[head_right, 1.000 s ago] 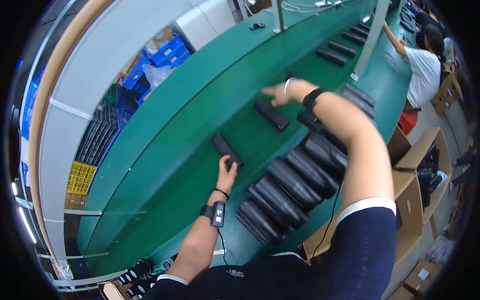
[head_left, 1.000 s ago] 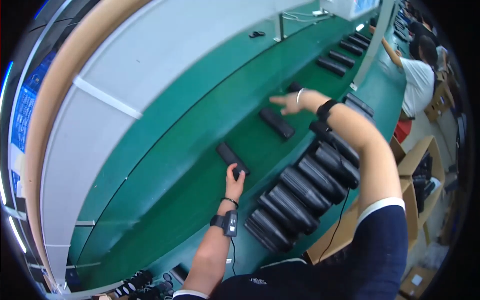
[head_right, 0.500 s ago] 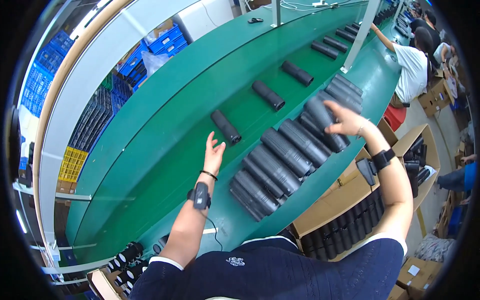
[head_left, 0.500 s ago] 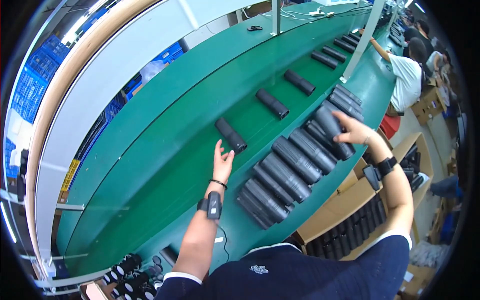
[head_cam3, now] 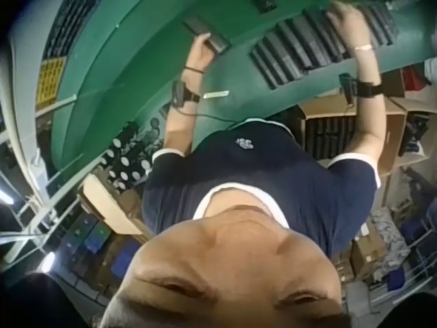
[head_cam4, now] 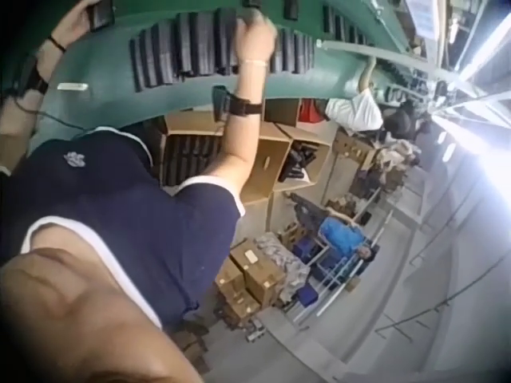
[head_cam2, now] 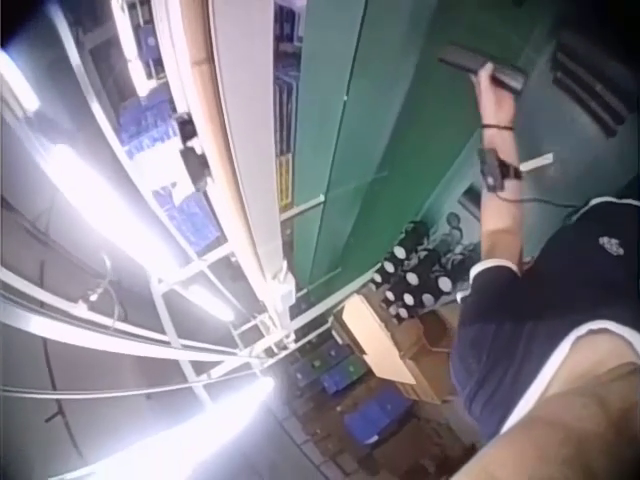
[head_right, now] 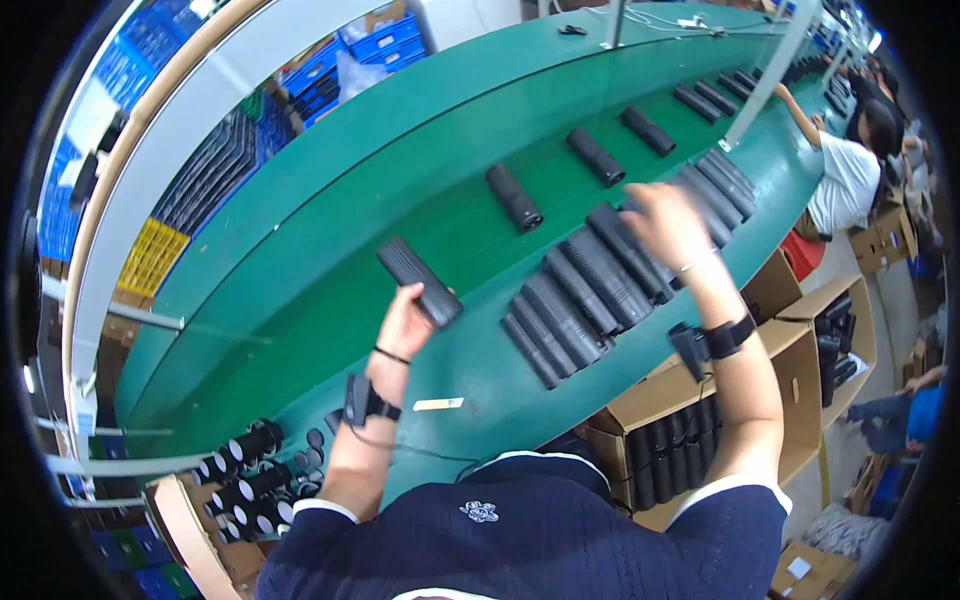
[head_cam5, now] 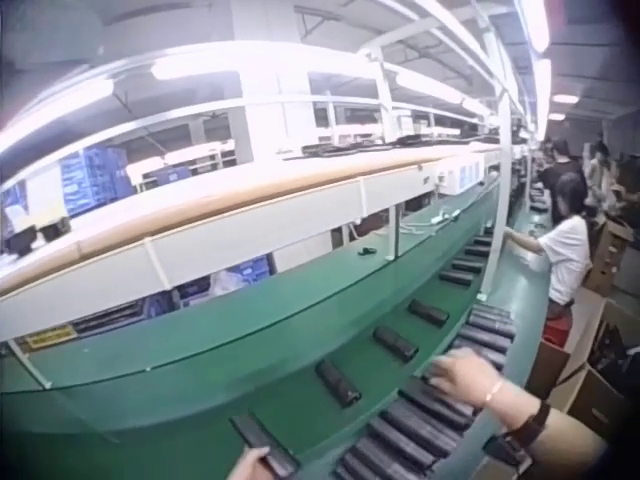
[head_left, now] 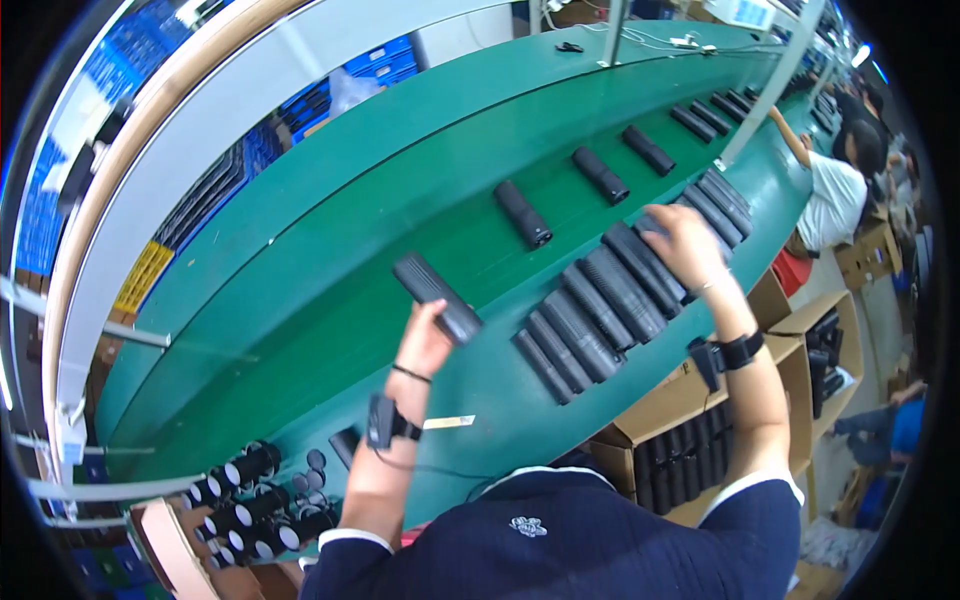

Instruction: The person picks up a black cylinder, applies a small strip of tape to it by hand, and places it on the green table. After repeating this process, the person gathers several cylinders and places them into a cardboard box.

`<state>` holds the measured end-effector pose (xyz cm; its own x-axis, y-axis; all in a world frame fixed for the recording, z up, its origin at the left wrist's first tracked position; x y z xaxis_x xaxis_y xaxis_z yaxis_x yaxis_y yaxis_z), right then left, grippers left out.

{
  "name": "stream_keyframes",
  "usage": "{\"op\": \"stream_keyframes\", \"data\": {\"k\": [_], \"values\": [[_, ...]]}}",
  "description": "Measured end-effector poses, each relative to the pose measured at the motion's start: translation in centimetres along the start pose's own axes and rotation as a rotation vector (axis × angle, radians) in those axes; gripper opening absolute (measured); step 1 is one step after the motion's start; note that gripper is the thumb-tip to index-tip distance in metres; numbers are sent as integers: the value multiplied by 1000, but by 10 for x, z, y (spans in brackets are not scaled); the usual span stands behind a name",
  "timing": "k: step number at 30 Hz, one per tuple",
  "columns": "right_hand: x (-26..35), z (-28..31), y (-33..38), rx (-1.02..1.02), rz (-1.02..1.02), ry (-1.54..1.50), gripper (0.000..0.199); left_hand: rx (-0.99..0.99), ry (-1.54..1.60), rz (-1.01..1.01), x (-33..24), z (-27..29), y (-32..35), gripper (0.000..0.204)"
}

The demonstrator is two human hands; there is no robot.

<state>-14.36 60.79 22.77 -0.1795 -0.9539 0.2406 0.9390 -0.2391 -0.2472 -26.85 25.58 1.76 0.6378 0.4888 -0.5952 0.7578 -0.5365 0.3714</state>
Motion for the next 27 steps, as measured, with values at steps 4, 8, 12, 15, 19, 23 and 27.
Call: {"op": "stream_keyframes", "data": {"k": [4,8,12,15,19,23,27], "values": [[-147,-49,40,366,-325,-150,74,-288,-279,-37,-48,114,-58,60],[-124,-62,55,487,-363,-451,75,-572,-722,-109,-70,185,-75,81],[-124,-71,48,447,-323,-483,73,-668,-1257,-145,-84,217,-83,103],[-145,-39,69,310,-367,-512,68,-1001,-1505,-41,-75,162,-57,114],[-73,4,78,135,-360,-839,65,-269,-1083,-495,-38,29,-8,45],[129,-45,89,326,-83,-910,69,520,-233,26,60,-89,104,78],[193,-85,99,261,136,-749,50,222,64,15,50,-53,121,56]]}}
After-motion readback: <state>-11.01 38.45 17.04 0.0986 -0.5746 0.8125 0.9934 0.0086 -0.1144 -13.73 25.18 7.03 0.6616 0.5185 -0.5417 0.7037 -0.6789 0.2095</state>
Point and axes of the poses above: each hand's wrist, its own y-axis away from the middle knuckle, its own z-axis out of the back of the hand, x = y × z, the point moved 9 cm from there along -y, towards the middle knuckle
